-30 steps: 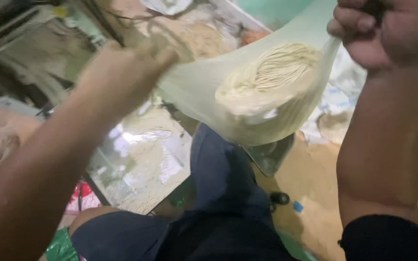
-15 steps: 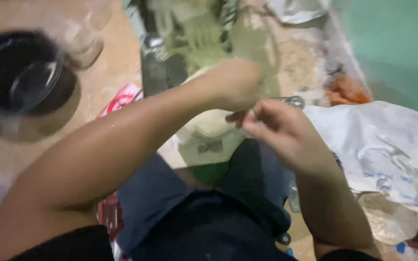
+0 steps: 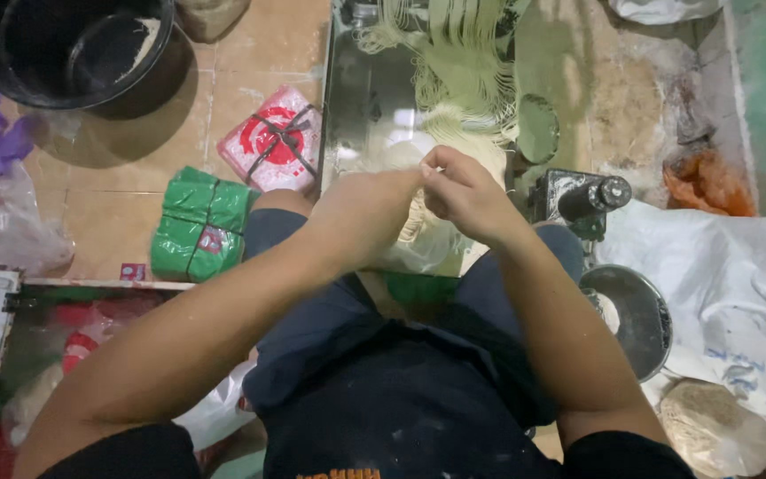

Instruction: The person takes bundles of noodles from a pasta machine and places them into a clear plastic bag by hand.

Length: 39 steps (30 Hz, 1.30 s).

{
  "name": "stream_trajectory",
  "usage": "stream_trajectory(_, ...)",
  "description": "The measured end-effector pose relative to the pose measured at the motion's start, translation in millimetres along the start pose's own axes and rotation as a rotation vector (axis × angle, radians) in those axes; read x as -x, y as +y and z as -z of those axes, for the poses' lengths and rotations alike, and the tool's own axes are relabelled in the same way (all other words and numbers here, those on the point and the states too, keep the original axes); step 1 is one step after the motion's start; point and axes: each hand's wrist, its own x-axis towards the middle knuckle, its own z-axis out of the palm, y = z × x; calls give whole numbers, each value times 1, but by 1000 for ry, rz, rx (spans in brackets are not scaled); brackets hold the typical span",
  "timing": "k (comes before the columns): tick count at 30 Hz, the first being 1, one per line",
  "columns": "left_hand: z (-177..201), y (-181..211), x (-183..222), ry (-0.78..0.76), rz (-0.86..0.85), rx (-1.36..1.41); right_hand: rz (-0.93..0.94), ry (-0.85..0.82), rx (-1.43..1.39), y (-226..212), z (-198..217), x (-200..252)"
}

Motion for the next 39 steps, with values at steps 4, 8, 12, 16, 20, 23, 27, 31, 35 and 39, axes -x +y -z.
stream_trajectory(4, -16, -7, -7, 215, -338, -499, -17, 171, 107, -9, -9, 1)
stream_trajectory(8, 12, -3, -18, -76, -16, 203, 343, 539, 468, -6, -27, 30)
stream_trajectory(12, -11, -10, -33, -82, 108, 559, 365, 601, 530, -16, -46, 42)
stream_trajectory(16, 8, -3, -27, -67, 94, 637, 286, 664, 31, -9, -52, 36)
stream_trajectory(20, 35, -6, -18, -39, -107, 412, -39, 369, -937, -9, -39, 38)
stream_trajectory(23, 30, -39, -7, -56, -167, 372, -161, 272, -837, 7, -18, 43)
stream_trajectory(27, -6, -105, -11, 20, -17, 361, -306, 360, -626, 63, 4, 40)
stream_trajectory(31, -8, -99, -7, 5, -74, 54, -184, 335, -78, 33, 0, 40)
stream_trajectory(35, -18, -88, -15, 6, 120, 189, 56, 171, 312, 12, -8, 43)
stream_trajectory(39, -54, -69, -14, 139, 189, 1217, 318, 17, 199, -25, -26, 25)
